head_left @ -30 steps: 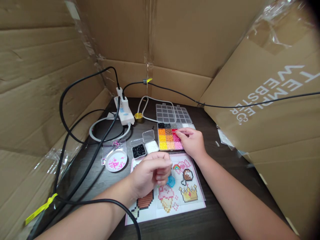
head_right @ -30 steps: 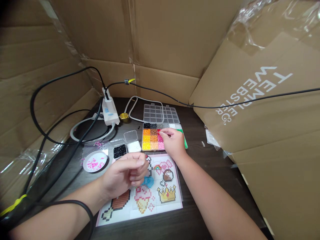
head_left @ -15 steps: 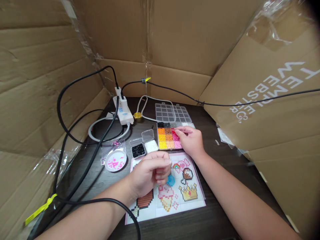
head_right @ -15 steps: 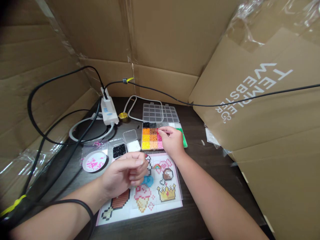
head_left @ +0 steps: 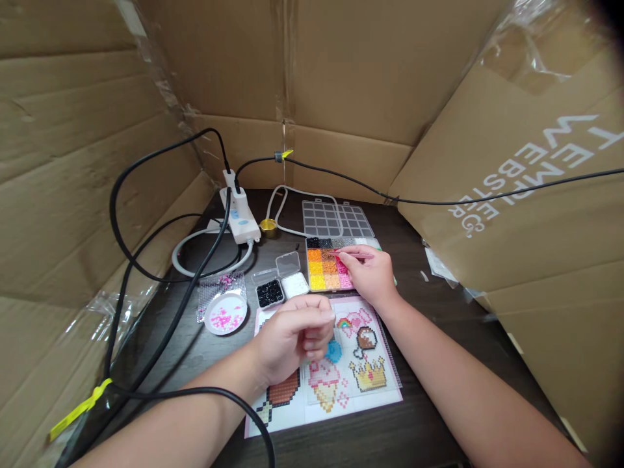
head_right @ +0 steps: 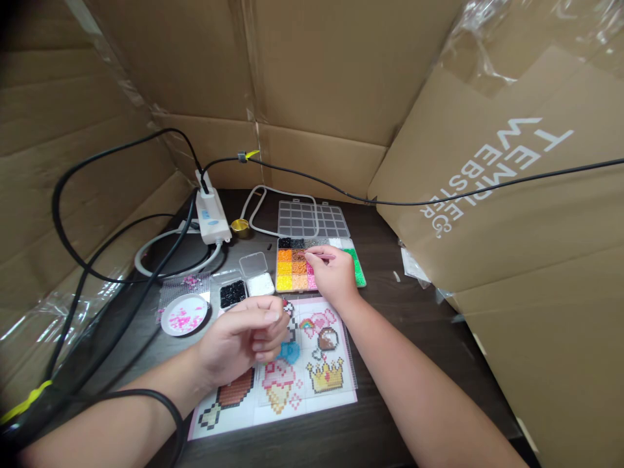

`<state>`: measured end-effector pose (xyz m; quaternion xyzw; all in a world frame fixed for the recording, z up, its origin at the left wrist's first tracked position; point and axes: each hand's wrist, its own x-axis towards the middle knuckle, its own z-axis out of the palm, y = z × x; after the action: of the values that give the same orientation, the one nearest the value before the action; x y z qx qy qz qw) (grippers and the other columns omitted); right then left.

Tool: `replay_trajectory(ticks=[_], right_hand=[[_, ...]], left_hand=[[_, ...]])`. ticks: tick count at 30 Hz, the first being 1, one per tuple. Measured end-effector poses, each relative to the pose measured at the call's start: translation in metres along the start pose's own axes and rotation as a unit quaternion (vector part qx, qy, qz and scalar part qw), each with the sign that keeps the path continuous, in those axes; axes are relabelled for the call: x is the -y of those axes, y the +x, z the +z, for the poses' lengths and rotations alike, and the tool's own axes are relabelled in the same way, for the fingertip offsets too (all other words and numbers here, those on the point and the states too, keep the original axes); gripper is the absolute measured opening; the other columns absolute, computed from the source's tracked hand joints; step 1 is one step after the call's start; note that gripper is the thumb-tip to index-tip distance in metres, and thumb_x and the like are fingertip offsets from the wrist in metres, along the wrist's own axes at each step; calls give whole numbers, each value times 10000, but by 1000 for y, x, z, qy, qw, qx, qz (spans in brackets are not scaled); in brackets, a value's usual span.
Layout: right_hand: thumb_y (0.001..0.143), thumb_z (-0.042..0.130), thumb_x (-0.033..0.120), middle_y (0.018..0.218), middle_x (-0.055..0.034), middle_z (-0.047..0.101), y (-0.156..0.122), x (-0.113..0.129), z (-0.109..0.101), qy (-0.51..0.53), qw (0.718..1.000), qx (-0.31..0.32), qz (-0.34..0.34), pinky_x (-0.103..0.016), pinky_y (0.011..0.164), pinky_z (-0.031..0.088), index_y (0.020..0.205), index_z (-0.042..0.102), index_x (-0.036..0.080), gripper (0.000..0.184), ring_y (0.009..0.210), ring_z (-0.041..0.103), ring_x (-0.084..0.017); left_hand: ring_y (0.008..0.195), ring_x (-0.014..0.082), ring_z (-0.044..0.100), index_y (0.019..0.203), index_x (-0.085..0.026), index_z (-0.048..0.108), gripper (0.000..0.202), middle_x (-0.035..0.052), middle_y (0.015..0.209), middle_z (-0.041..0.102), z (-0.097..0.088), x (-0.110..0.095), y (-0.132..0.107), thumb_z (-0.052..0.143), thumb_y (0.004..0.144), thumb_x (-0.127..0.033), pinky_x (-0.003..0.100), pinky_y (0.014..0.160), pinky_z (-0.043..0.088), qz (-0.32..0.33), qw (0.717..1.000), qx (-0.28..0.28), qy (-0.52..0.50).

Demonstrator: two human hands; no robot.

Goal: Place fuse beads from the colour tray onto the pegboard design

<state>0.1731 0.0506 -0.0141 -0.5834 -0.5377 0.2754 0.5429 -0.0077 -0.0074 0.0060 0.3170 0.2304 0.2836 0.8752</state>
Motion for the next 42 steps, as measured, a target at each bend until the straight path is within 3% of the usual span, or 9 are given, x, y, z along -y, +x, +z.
replay_trajectory(ticks=[15,29,37,42], right_hand=[[732,712,313,714,-51,749,5,-10,-4,15,1000,14,23,-302,581,537,764,765,190,137,702,694,-213],[713,713,297,748,-77,765,7,-9,-4,4,1000,27,15,-338,669,555,745,765,170,141,697,694,-208],[709,714,326,637,-49,704,5,-9,-4,21,999,32,39,-269,505,470,780,763,141,204,579,623,-166],[696,748,336,503,9,595,4,-5,-4,62,996,22,67,-231,384,361,793,763,142,217,402,468,-95]], left_hand=[[463,67,238,573,-174,399,317,-57,520,294,-1,0,-1,640,773,-225,239,459,148,0,1000,4,6],[467,68,230,579,-176,390,320,-57,528,290,-1,0,-1,634,782,-223,242,462,146,-1,1000,3,2],[465,67,232,579,-174,401,313,-59,527,274,-1,1,-1,639,777,-218,233,460,150,2,1000,0,-2],[458,62,240,574,-172,401,315,-59,524,284,0,1,-2,644,772,-213,218,450,157,2,1000,6,-6]])
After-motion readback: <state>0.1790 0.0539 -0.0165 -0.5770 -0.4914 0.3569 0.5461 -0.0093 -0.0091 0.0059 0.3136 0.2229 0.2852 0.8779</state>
